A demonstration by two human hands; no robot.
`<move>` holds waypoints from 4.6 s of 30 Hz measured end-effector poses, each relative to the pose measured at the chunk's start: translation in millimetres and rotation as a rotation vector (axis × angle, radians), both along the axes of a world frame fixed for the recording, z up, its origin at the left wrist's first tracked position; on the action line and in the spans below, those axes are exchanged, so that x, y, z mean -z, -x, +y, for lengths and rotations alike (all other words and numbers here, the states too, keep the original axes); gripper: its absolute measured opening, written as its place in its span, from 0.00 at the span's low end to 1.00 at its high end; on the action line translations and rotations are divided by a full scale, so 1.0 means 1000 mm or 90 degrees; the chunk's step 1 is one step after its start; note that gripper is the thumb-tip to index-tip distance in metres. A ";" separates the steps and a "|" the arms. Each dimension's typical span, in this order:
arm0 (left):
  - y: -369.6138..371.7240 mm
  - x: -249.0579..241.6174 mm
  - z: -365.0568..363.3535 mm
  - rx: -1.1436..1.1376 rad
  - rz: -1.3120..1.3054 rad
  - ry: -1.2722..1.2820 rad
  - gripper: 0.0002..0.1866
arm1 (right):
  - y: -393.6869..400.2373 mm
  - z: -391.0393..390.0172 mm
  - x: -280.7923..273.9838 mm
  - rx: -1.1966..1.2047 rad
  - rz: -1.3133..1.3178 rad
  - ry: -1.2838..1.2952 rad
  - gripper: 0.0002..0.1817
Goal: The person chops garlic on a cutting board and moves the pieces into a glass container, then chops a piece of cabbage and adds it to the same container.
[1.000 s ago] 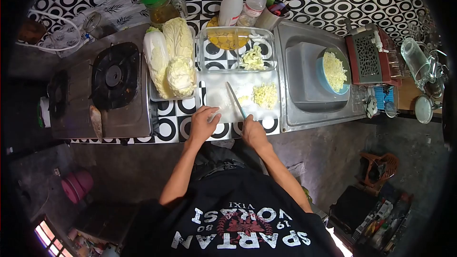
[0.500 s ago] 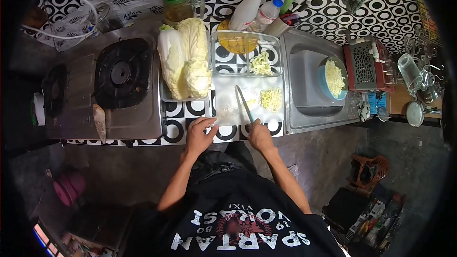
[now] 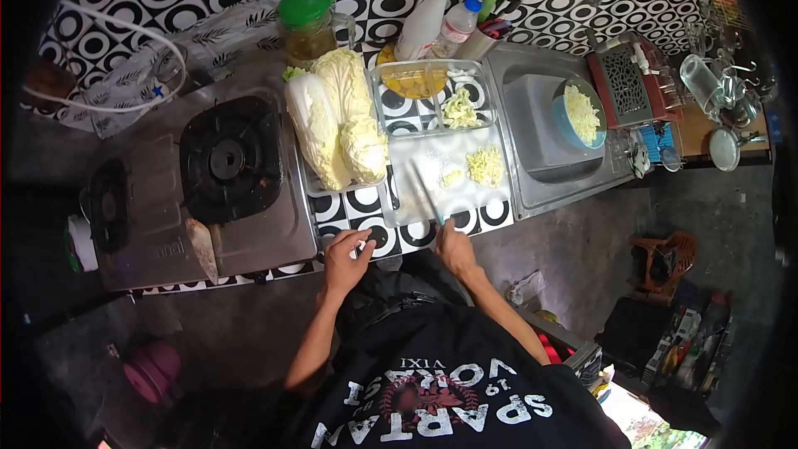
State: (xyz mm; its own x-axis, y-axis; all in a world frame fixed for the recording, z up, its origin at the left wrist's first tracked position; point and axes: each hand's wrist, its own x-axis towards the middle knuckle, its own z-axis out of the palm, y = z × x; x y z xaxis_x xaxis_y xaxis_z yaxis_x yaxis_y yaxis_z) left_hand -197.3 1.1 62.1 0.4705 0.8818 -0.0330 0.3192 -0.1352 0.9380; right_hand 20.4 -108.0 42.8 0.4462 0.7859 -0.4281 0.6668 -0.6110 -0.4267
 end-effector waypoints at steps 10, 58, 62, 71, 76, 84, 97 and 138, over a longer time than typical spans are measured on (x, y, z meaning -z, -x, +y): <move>-0.002 0.001 -0.015 -0.072 0.077 0.017 0.12 | -0.021 -0.010 0.015 0.006 -0.026 -0.078 0.14; -0.281 -0.001 -0.026 0.156 0.441 -0.321 0.25 | -0.278 -0.057 -0.057 -0.193 0.032 -0.163 0.11; -0.273 0.022 -0.017 0.010 0.388 -0.220 0.24 | -0.296 -0.070 -0.072 -0.132 0.077 -0.085 0.13; -0.295 -0.012 -0.030 -0.237 -0.649 0.822 0.47 | -0.261 -0.058 -0.035 -0.154 0.324 -0.226 0.13; -0.281 -0.003 -0.038 -0.321 -0.685 0.924 0.51 | -0.250 -0.052 -0.017 -0.145 0.205 -0.213 0.11; -0.280 0.000 -0.045 -0.313 -0.468 0.787 0.43 | -0.264 -0.056 -0.038 -0.078 0.261 -0.168 0.13; -0.286 0.035 -0.044 -0.106 -0.008 0.112 0.14 | -0.255 -0.045 -0.016 -0.008 0.197 -0.134 0.14; -0.224 0.026 0.012 0.150 0.068 0.029 0.14 | -0.156 -0.049 -0.004 0.202 -0.091 -0.246 0.09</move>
State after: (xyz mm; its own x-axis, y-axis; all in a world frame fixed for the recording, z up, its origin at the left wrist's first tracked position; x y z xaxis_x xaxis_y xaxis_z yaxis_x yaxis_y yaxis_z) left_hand 26.5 13.0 36.0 0.6546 0.7447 -0.1303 0.3809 -0.1760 0.9077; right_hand 176.7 -156.7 46.4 0.7213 0.6907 -0.0515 0.5418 -0.6090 -0.5793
